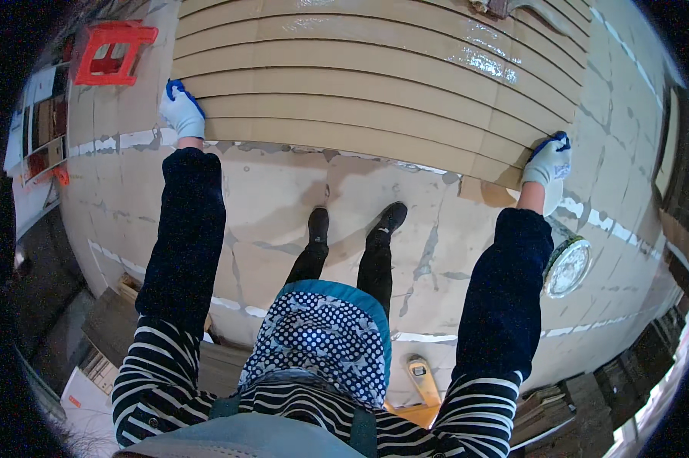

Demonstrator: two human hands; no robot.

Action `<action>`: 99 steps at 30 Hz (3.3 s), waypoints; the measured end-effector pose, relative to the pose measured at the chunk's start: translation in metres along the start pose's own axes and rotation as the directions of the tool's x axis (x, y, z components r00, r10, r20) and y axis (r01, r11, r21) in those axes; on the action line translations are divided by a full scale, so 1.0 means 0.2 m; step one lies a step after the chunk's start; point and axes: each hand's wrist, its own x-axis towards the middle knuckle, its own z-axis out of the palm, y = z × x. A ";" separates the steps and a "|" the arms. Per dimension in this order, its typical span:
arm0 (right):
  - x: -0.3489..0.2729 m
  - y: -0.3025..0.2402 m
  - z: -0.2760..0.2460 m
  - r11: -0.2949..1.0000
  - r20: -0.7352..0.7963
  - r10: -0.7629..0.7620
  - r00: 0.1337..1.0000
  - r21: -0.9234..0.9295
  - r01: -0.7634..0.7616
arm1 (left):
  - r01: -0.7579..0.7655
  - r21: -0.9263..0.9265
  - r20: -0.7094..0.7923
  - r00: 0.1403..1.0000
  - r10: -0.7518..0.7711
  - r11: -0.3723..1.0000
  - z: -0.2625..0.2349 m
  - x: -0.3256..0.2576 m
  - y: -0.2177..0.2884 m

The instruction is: Apply adhesive to the surface of stacked corrugated cardboard sheets using a large brush.

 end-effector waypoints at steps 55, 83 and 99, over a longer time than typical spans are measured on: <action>0.24 -0.32 -0.03 1.000 -0.006 -0.008 1.000 0.028 0.008 | -0.308 0.198 0.115 0.950 0.290 0.930 0.18 0.32 0.10; 0.27 -0.34 0.01 0.996 -0.026 0.084 0.996 -0.025 -0.085 | -0.273 0.524 0.319 0.941 0.111 0.807 0.16 0.25 0.30; 0.29 -0.12 0.11 0.985 -0.039 -0.103 0.994 0.135 0.107 | -0.531 0.262 0.381 0.824 0.419 0.806 0.11 0.27 0.10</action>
